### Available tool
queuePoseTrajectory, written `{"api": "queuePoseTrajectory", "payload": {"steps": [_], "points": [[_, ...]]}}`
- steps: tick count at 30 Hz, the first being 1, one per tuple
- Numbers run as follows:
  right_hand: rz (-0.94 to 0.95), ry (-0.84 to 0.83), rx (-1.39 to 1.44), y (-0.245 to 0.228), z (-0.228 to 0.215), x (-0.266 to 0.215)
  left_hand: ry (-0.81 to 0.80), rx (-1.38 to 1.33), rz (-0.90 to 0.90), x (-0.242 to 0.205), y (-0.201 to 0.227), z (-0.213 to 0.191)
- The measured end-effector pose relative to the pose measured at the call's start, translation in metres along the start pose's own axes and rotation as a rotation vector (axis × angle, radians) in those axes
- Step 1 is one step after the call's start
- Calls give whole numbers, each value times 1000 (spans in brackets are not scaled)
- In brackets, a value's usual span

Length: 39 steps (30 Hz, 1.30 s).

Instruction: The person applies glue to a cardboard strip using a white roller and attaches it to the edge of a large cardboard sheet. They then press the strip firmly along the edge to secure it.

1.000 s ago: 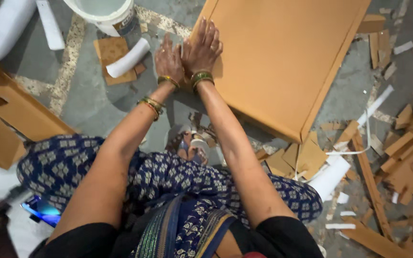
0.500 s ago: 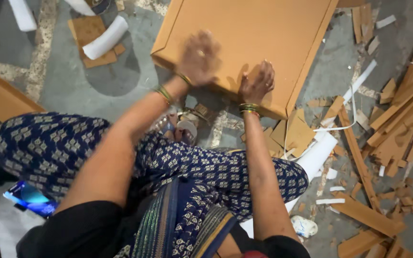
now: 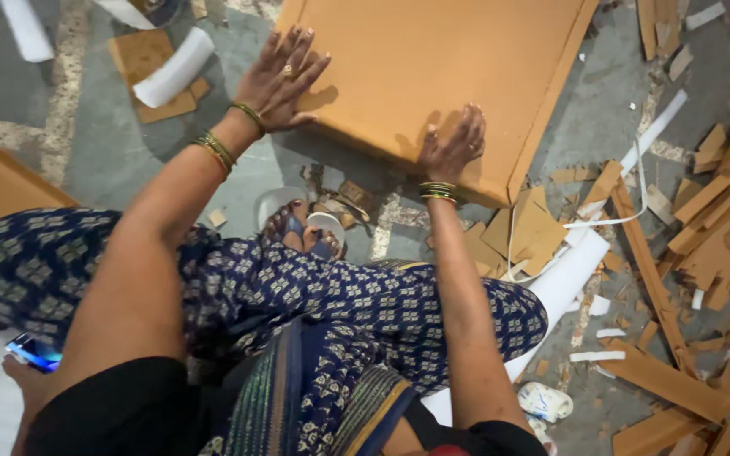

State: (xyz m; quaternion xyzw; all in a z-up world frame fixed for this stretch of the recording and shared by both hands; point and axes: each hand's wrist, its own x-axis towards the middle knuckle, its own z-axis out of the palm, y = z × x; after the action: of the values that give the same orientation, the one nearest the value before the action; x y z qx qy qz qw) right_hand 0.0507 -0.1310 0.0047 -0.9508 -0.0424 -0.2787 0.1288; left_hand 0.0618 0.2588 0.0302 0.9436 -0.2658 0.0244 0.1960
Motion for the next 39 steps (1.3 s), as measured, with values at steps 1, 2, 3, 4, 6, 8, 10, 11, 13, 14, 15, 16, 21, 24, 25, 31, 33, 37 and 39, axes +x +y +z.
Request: {"api": "queuePoseTrajectory", "payload": {"steps": [1, 2, 3, 4, 6, 8, 10, 11, 13, 14, 15, 16, 21, 24, 25, 31, 33, 37, 39], "points": [[5, 10, -7, -2, 0, -2, 12, 10, -53, 3, 8, 4], [11, 23, -14, -4, 1, -2, 26, 24, -105, 9, 15, 8], [21, 27, 14, -5, -1, -2, 39, 37, -156, 15, 21, 12], [31, 32, 45, -7, -4, -3, 72, 143, -102, 25, 35, 21], [41, 35, 62, -9, -5, -3, 140, 346, 5, 47, 71, 42], [40, 28, 38, -10, -3, -2, 59, 188, -74, 55, 74, 44], [61, -1, 52, -7, -1, -4, 8, 91, -109, 54, 74, 41], [70, -19, 62, -6, 1, -8, -1, 72, -104, 50, 73, 40], [-1, 4, 67, -1, 10, -5, 14, 79, -104, 53, 70, 40], [-37, 19, 61, 6, 13, -3, 33, 95, -112, 58, 72, 43], [19, 15, 139, 11, 17, 1, 52, 112, -120, 64, 72, 45], [79, -1, 215, 14, 18, -2, -62, 50, -187, 69, 66, 45], [0, -3, 157, 62, -28, 3, -134, -90, -359, 40, 47, -5], [-71, -134, -40, 72, -47, 3, 22, -16, -249, 50, 49, -16], [-92, -152, -67, 69, -45, 3, 15, -15, -246, 53, 48, -16], [-60, -237, -15, 56, -52, 15, -66, -20, -278, 60, 38, -18], [-43, -211, 48, 66, -53, 14, -108, -12, -292, 61, 37, -16], [53, -16, 330, 87, -33, -3, -61, -27, -256, 59, 31, -12], [153, 89, 548, 110, -29, -3, -40, -50, -244, 60, 33, -3]]}}
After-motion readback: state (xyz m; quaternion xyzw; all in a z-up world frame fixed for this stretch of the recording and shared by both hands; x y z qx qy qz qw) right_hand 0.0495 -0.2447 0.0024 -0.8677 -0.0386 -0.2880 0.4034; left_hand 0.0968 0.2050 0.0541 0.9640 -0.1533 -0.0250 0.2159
